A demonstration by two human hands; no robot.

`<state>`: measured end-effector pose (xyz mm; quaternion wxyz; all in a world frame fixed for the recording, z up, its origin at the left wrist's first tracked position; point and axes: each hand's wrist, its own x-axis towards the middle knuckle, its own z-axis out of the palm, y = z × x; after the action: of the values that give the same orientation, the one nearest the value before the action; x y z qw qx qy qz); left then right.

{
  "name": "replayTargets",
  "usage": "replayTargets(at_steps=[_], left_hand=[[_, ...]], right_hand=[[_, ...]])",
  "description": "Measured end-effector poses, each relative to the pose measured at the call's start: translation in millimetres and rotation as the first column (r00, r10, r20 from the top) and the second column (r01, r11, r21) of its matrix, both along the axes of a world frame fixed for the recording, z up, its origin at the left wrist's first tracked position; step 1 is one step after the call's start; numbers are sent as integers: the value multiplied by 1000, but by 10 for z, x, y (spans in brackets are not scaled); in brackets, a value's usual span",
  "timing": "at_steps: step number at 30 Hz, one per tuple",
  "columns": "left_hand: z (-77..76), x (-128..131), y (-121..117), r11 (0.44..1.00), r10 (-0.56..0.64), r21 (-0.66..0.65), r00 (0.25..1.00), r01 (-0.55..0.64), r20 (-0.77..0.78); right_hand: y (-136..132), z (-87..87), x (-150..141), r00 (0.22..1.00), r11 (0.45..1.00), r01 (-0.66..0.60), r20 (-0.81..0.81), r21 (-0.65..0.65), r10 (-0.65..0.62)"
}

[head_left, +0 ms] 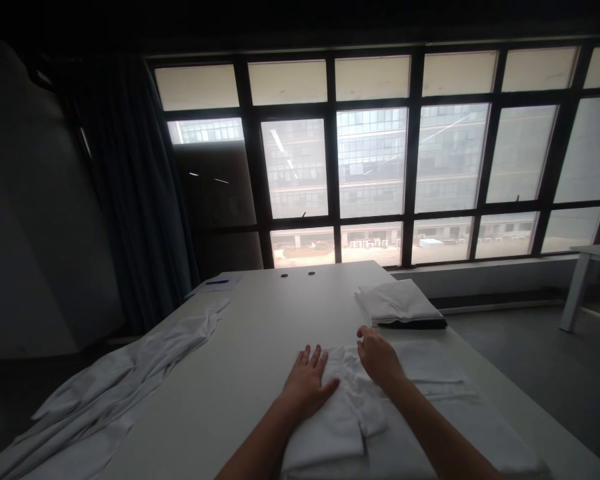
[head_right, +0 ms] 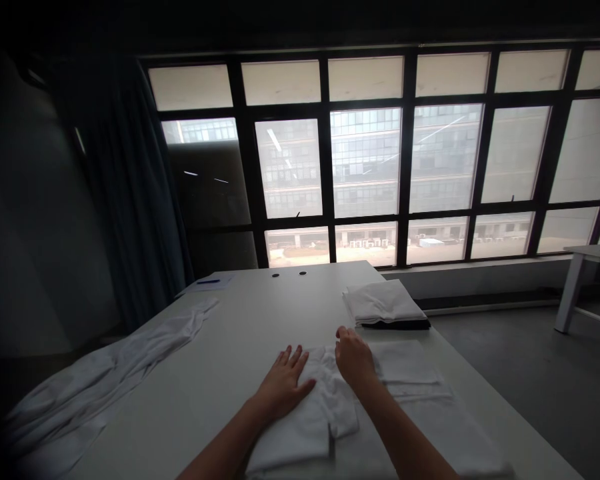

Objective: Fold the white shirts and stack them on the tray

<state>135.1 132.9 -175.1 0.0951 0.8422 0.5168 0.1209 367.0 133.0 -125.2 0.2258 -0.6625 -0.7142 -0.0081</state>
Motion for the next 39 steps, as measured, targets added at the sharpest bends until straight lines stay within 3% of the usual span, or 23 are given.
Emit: replayTargets(at_steps=[5, 9, 13, 16, 18, 20, 22, 24, 26, 32, 39], left_hand=[[64, -411, 158, 987, 79, 126, 984, -99, 160], [149, -700, -133, 973, 100, 176, 957, -152, 274], [207, -885, -700, 984, -69, 176, 936, 7, 346], [202, -849, -1023, 975, -157, 180, 976, 129, 152], [171, -755, -1113, 967, -188, 171, 982, 190, -27], [132, -663, -1119, 964, -193, 155, 970, 215, -145], [115, -616, -1088, 974, -161, 124, 964, 189, -211], [144, -621, -1062, 988, -113, 72, 962, 134, -248], [222, -653, -1061, 995, -91, 17, 958, 100, -271], [502, -668, -1113, 989, -146, -38, 962, 141, -229], [581, -635, -1107, 959, -265, -147, 953, 244, -149]], right_hand=[[-154, -9, -138, 993, 992, -113, -49, -50, 110], [-336, -31, -309, 956, 946, -293, -61, -137, 287], [-568, 50, -414, 793, 771, -609, -140, -186, 593], [-754, 61, -508, 674, 651, -736, -106, -186, 731], [-845, 16, -587, 617, 604, -776, -26, -182, 786], [-892, -53, -658, 602, 605, -774, 78, -189, 795], [-897, -121, -703, 621, 645, -737, 177, -201, 764], [-876, -172, -714, 635, 676, -702, 234, -222, 736], [-845, -197, -700, 625, 674, -694, 252, -255, 739], [-758, -143, -642, 579, 639, -698, 270, -322, 769], [-838, -128, -632, 618, 663, -648, 249, -374, 745]])
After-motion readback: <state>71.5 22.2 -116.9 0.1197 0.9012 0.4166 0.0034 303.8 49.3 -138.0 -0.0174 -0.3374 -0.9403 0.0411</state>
